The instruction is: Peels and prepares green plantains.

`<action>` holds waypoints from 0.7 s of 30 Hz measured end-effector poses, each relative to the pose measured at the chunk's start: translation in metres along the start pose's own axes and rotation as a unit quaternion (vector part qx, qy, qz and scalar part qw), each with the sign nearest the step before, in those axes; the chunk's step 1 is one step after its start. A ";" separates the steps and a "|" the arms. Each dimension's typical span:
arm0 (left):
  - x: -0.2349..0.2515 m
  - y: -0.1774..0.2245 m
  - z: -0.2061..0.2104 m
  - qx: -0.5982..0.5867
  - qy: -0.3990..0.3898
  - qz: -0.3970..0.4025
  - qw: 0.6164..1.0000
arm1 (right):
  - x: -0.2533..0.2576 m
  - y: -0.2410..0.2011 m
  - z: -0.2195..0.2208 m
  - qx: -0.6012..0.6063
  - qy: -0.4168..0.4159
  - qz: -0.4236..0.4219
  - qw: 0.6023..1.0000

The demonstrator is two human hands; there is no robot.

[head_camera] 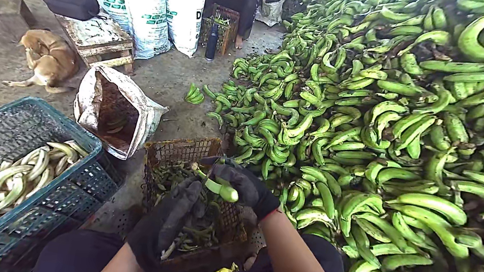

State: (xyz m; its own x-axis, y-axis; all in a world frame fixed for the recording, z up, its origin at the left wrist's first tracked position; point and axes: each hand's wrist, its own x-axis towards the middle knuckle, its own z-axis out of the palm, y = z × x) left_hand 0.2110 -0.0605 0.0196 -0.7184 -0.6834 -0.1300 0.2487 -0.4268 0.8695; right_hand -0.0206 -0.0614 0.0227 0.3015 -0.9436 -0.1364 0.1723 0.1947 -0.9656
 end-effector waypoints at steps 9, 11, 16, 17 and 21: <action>-0.018 0.061 -0.036 0.030 0.025 0.198 0.979 | -0.029 -0.001 -0.066 -0.057 0.056 0.048 0.996; -0.011 0.060 -0.037 0.119 0.098 0.079 0.985 | -0.022 0.004 -0.060 0.010 0.103 -0.041 0.994; 0.012 0.012 -0.028 0.279 0.182 -0.074 0.940 | 0.017 -0.008 -0.010 0.082 0.262 -0.140 0.951; 0.010 0.003 -0.022 0.286 0.154 -0.045 0.945 | 0.021 -0.007 -0.004 0.067 0.271 -0.156 0.948; 0.004 -0.013 0.005 0.348 0.102 0.041 0.931 | 0.040 -0.004 0.013 0.061 0.327 -0.222 0.917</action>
State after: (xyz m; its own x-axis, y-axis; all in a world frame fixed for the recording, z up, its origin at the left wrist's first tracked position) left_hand 0.2016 -0.0545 0.0099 -0.5594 -0.8254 -0.0764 -0.2348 0.0695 0.9696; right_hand 0.0029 -0.0962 0.0240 -0.4430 -0.8882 0.1215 0.2573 -0.2558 -0.9318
